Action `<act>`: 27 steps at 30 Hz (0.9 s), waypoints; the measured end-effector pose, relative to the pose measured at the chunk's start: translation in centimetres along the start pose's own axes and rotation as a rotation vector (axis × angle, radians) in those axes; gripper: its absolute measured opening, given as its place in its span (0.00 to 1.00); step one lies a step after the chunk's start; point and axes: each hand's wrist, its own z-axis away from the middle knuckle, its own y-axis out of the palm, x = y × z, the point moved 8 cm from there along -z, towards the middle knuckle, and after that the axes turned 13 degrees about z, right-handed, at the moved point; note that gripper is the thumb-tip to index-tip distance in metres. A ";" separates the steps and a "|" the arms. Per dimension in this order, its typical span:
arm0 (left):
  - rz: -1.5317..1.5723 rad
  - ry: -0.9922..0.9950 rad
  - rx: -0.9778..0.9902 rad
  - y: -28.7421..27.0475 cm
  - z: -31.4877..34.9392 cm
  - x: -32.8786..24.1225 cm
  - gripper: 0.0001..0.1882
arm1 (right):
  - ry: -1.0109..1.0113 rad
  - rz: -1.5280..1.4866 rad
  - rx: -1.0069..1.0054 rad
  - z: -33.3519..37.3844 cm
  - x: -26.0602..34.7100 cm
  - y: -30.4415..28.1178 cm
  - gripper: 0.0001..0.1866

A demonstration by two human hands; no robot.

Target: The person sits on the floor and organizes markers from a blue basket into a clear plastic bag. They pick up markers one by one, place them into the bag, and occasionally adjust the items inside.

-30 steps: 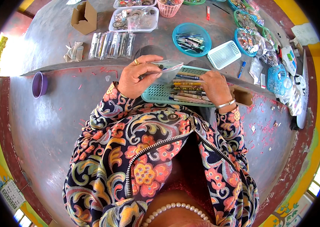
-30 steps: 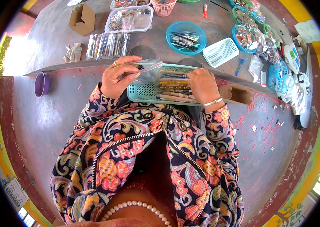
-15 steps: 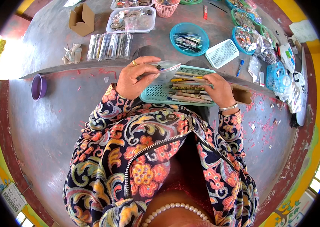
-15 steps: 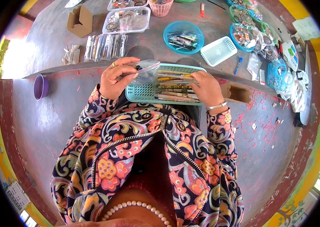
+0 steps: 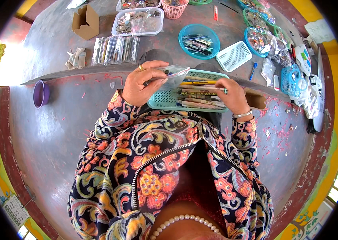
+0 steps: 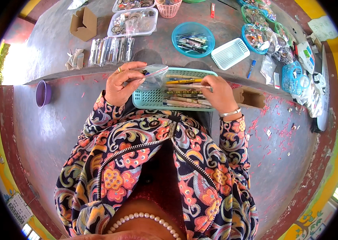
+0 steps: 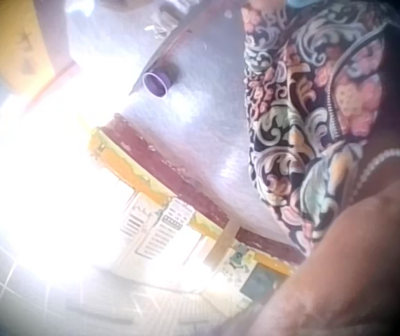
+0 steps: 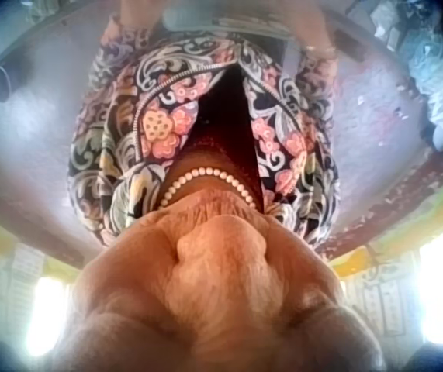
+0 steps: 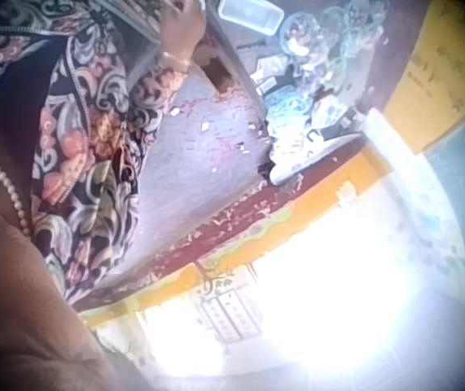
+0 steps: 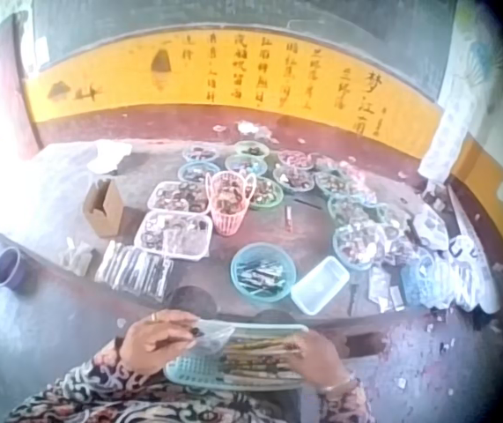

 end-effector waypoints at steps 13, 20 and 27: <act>0.034 -0.020 -0.021 0.0 0.1 0.2 0.06 | 0.290 -1.888 -0.356 1.8 -5.8 2.1 0.09; -0.010 -0.029 -0.036 0.1 0.0 0.1 0.06 | 0.221 -2.041 -0.449 1.9 -5.7 1.5 0.11; 0.037 -0.034 -0.032 0.1 0.0 0.1 0.06 | 0.248 -2.020 -0.471 2.1 -6.1 1.7 0.11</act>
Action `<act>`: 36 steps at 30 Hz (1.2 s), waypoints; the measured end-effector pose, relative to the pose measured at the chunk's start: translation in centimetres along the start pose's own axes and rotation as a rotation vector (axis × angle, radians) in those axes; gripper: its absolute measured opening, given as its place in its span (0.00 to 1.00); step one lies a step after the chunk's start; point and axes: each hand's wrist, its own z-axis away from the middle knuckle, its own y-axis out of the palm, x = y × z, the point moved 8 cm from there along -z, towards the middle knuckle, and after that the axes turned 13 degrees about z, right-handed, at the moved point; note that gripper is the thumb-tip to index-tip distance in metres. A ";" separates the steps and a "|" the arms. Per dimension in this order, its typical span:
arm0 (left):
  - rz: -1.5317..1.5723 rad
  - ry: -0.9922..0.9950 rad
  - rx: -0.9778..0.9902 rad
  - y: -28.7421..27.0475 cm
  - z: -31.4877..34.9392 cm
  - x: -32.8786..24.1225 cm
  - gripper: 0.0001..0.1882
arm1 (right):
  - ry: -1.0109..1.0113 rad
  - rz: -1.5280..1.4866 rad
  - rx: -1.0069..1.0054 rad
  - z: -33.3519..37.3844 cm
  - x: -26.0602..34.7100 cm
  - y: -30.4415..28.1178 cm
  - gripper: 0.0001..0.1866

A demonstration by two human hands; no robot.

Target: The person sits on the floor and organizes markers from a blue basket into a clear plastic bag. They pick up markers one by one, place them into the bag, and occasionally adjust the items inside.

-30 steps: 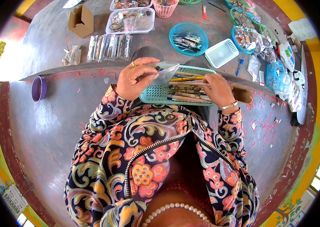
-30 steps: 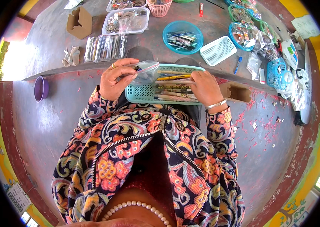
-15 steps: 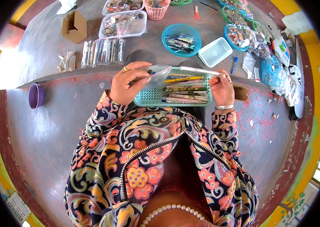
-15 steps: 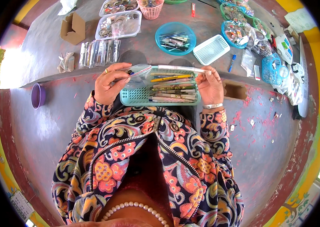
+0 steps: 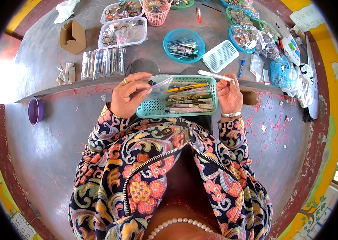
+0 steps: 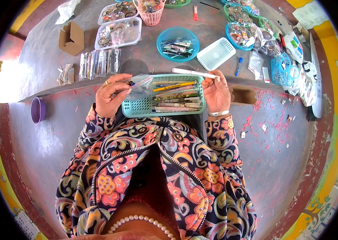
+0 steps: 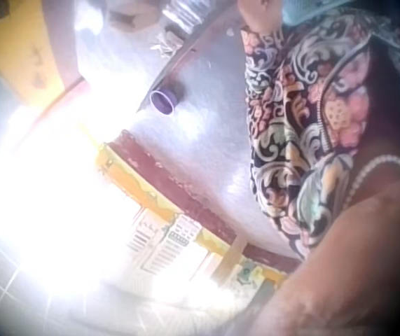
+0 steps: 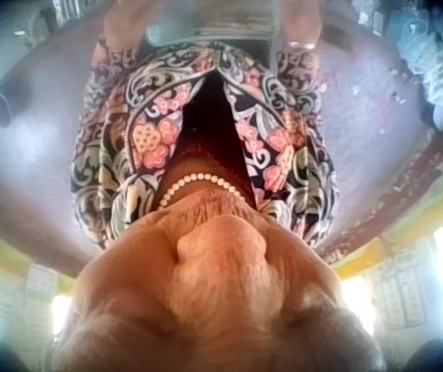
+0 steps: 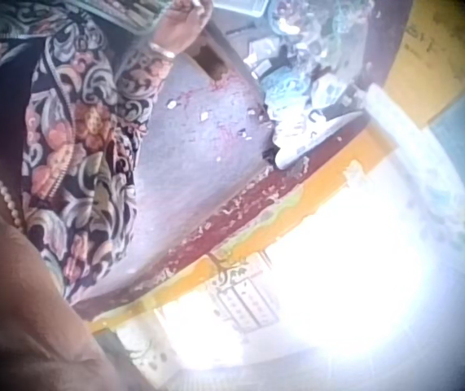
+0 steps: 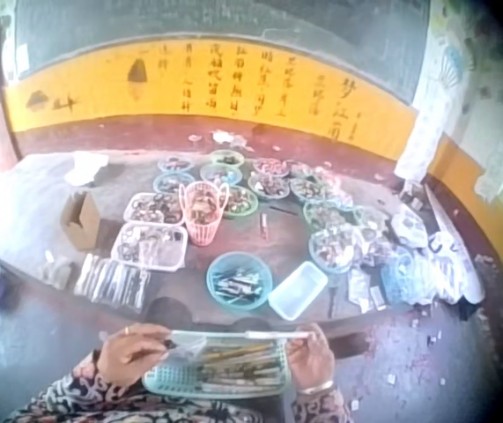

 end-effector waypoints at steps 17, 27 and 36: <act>0.013 0.071 0.097 0.4 0.0 -0.8 0.07 | -0.462 0.927 0.348 0.9 5.2 17.0 0.13; 0.012 0.079 0.129 0.6 0.0 -1.3 0.07 | -0.578 1.556 0.737 2.1 0.1 23.7 0.12; 0.019 0.073 0.105 0.5 0.0 -1.0 0.07 | -0.642 1.758 0.906 2.0 -4.1 22.6 0.11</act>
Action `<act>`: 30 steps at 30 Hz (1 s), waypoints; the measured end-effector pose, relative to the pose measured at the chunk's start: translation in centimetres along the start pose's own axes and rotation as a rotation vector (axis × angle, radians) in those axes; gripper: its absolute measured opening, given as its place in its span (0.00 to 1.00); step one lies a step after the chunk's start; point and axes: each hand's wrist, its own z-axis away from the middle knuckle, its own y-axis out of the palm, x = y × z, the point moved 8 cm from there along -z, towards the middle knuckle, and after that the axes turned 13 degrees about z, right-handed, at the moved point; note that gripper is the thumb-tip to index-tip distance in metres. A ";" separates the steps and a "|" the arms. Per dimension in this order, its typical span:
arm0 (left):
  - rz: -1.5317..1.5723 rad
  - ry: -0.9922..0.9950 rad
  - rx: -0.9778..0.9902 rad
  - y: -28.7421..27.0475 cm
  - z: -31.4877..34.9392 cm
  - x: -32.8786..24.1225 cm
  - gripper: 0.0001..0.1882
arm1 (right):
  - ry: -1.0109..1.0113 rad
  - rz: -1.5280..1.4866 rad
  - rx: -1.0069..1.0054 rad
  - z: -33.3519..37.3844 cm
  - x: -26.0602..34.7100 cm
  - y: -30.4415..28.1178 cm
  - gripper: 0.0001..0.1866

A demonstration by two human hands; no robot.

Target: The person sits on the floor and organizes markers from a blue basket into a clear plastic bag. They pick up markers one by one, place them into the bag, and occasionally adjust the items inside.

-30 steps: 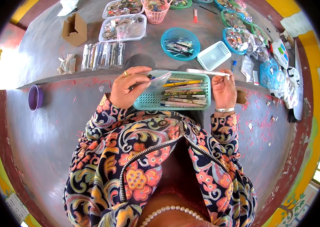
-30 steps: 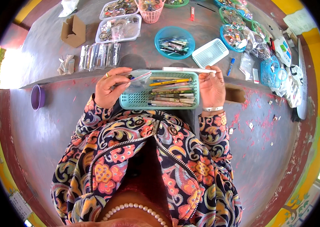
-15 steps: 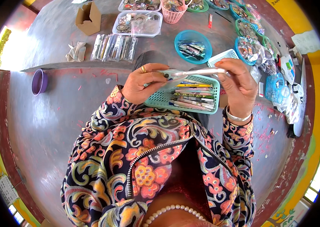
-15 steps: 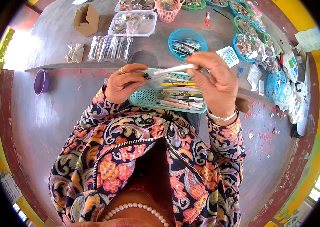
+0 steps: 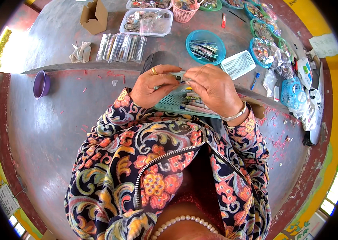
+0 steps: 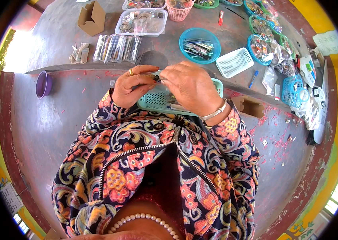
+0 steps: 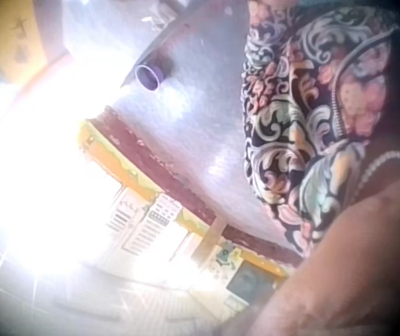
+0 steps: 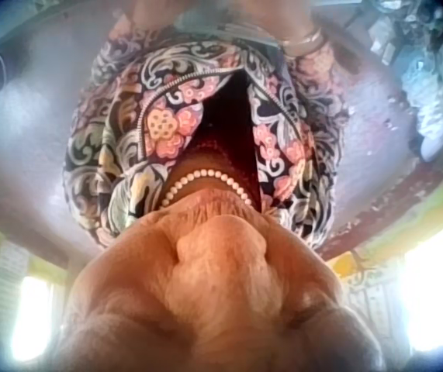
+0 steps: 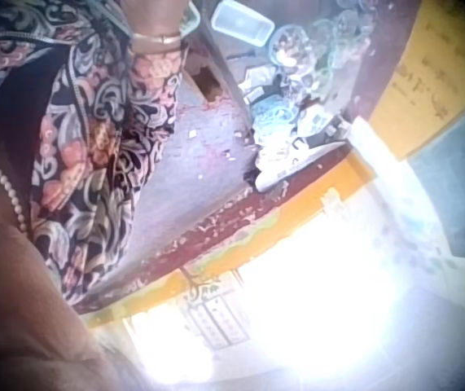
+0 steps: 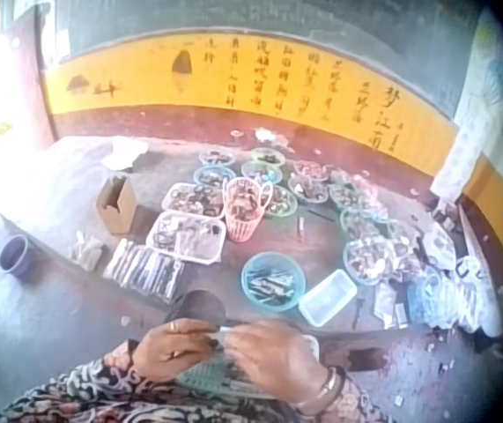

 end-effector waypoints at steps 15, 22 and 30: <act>-0.025 0.011 -0.017 -0.4 0.0 -0.2 0.06 | 0.277 0.470 0.315 7.5 -8.3 8.5 0.04; -0.021 0.002 -0.027 -0.4 -0.1 -0.1 0.06 | 0.244 0.546 0.271 8.4 -7.8 9.5 0.05; -0.030 -0.023 -0.036 -0.4 -0.2 -0.1 0.06 | 0.364 0.654 0.377 8.4 -7.1 9.5 0.07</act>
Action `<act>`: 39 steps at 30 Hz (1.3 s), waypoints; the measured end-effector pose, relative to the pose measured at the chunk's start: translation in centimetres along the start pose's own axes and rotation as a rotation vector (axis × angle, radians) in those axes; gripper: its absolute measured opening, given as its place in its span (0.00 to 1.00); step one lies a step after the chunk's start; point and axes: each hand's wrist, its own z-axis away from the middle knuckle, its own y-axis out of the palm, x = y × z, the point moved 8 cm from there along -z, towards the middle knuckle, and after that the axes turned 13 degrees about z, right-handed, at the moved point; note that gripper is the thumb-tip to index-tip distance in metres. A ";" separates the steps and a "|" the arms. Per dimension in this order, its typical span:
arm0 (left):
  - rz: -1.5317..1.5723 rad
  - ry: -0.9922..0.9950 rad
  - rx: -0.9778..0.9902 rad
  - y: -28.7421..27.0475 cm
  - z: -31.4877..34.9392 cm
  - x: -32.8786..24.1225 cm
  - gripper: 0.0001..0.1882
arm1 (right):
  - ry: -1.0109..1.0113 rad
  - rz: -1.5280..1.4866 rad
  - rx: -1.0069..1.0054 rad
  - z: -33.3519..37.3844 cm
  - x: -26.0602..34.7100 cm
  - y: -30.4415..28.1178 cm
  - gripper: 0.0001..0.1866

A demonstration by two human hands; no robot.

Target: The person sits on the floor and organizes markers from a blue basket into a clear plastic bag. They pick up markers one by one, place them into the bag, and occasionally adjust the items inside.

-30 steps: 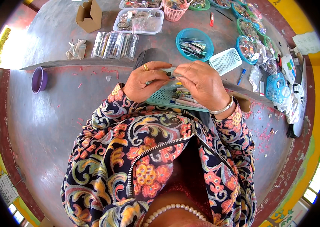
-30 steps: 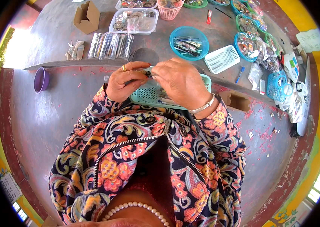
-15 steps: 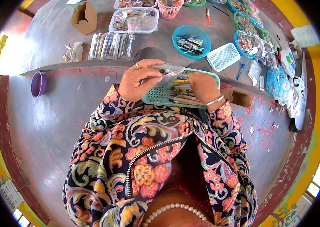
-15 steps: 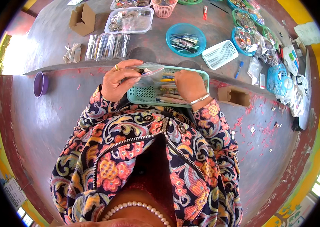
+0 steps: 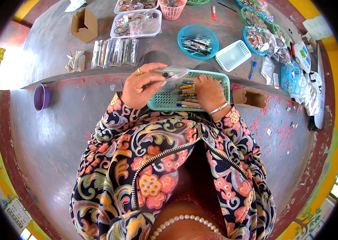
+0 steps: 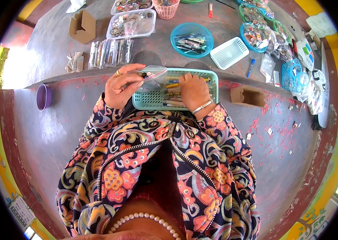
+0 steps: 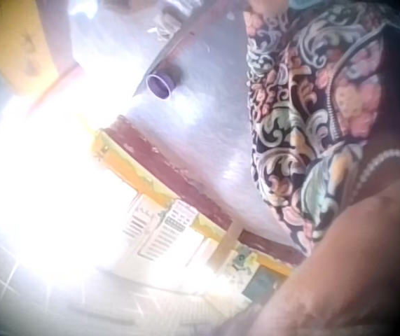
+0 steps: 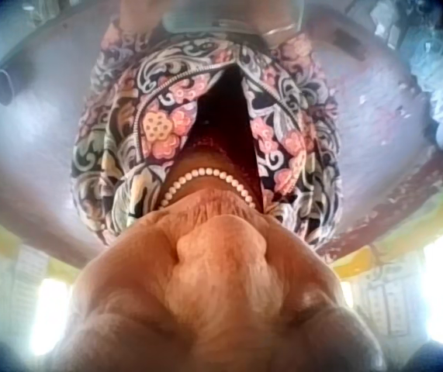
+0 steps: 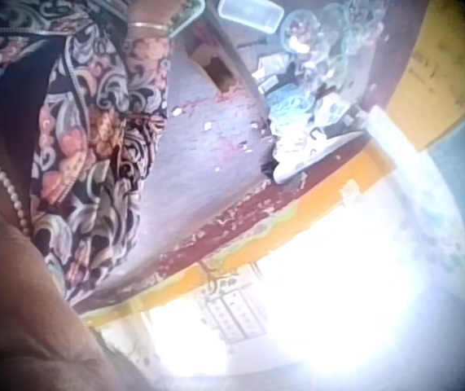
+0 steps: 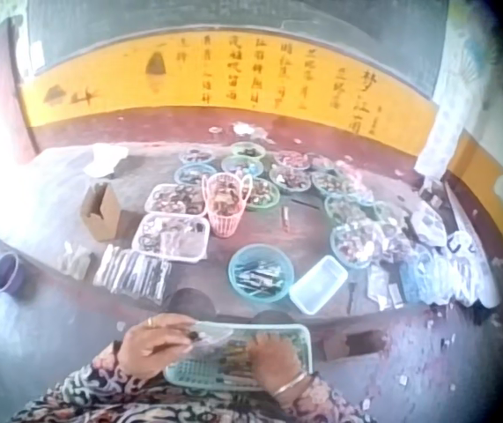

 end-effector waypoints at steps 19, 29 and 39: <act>-0.006 0.008 -0.004 -0.1 0.1 0.4 0.06 | -0.006 -0.157 -0.043 0.3 0.0 -0.5 0.08; 0.004 0.007 -0.001 0.1 0.2 0.4 0.06 | -0.130 -0.298 -0.069 0.8 -1.6 0.2 0.05; -0.026 -0.013 0.005 0.0 0.1 0.5 0.06 | 0.071 -0.509 -0.295 1.9 -5.1 -4.9 0.08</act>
